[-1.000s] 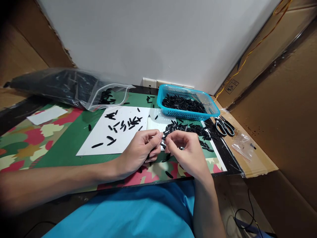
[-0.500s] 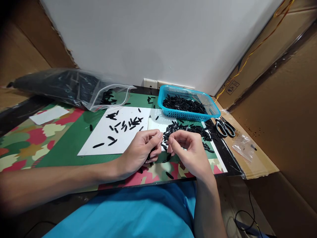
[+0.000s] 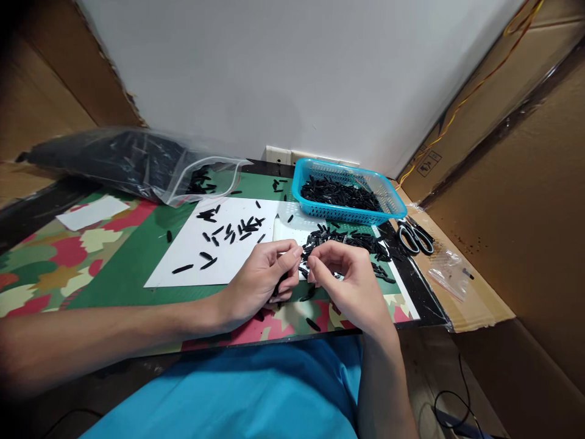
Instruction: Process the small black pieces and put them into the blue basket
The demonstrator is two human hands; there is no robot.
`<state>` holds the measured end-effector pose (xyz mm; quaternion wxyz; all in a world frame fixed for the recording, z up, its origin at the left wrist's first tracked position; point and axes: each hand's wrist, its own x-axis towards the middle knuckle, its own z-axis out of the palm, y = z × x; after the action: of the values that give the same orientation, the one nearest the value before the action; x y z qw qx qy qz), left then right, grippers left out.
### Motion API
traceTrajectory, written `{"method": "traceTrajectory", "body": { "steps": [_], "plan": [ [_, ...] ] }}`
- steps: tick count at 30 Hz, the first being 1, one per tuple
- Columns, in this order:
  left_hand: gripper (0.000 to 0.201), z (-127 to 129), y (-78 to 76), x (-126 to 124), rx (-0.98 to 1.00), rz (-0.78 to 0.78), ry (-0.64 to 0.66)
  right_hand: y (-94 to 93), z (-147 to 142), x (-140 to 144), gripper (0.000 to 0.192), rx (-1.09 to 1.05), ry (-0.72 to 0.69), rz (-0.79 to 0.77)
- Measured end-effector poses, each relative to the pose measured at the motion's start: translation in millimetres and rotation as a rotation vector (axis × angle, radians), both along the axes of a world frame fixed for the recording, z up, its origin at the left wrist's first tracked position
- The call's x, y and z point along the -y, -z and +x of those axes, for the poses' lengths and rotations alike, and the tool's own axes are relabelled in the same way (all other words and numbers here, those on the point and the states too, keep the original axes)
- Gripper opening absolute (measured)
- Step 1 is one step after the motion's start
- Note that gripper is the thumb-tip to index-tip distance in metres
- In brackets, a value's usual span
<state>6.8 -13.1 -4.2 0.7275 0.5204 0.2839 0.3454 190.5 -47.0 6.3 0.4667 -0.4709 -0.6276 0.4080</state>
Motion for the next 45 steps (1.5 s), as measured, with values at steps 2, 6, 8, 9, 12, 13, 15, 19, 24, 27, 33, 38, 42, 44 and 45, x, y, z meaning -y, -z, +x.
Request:
{"method": "traceTrajectory", "body": {
  "steps": [2, 6, 8, 9, 12, 13, 15, 19, 24, 27, 33, 38, 42, 44, 45],
  "plan": [
    [0.046, 0.4, 0.3, 0.0, 0.003, -0.002, 0.0, 0.8, 0.0, -0.2, 0.027, 0.008, -0.005, 0.013],
    [0.045, 0.8, 0.5, -0.7, 0.009, -0.017, -0.025, 7.1, 3.4, -6.3, 0.017, 0.095, 0.217, 0.152],
    [0.043, 0.6, -0.9, -1.6, 0.006, -0.058, -0.046, 9.7, 6.1, -9.6, 0.018, 0.251, 0.375, 0.244],
    [0.04, 0.4, -2.1, -2.3, 0.004, -0.089, -0.062, 9.7, 7.2, -10.2, 0.023, 0.324, 0.422, 0.28],
    [0.031, -0.2, -7.0, -4.9, 0.012, -0.2, -0.143, 4.1, 6.8, -4.9, 0.016, 0.373, 0.398, 0.317],
    [0.028, -0.4, -8.7, -5.7, 0.017, -0.235, -0.173, 0.8, 5.0, -1.0, 0.013, 0.361, 0.326, 0.291],
    [0.024, -0.5, -11.3, -6.7, 0.03, -0.291, -0.218, -5.2, -1.3, 8.2, 0.022, 0.392, 0.078, 0.175],
    [0.022, 0.0, -12.6, -7.5, 0.067, -0.317, -0.282, -7.8, -23.1, 22.5, 0.017, 0.61, -0.332, -0.021],
    [0.022, 0.1, -11.7, -9.2, 0.114, -0.262, -0.339, -0.5, -45.5, 28.3, 0.013, 0.854, -0.247, 0.125],
    [0.022, -0.2, -12.8, -11.2, 0.107, -0.263, -0.351, 2.8, -48.7, 29.3, 0.014, 0.944, -0.223, 0.18],
    [0.02, -2.8, -17.1, -22.4, 0.135, -0.216, -0.388, 10.3, -53.6, 29.5, 0.014, 0.991, -0.138, 0.253],
    [0.026, -7.2, -11.0, -29.9, 0.099, -0.111, -0.419, 18.0, -57.8, 25.0, 0.013, 0.965, -0.118, 0.392],
    [0.035, -10.1, -2.1, -29.9, 0.082, -0.003, -0.367, 21.4, -50.0, 16.4, 0.017, 0.863, -0.026, 0.487],
    [0.038, -11.4, 0.3, -28.6, 0.046, 0.021, -0.313, 19.6, -41.1, 12.9, 0.018, 0.709, 0.028, 0.473],
    [0.04, -12.0, 0.8, -27.6, 0.024, 0.014, -0.269, 18.0, -36.0, 11.6, 0.018, 0.611, 0.06, 0.451]
  ]
}}
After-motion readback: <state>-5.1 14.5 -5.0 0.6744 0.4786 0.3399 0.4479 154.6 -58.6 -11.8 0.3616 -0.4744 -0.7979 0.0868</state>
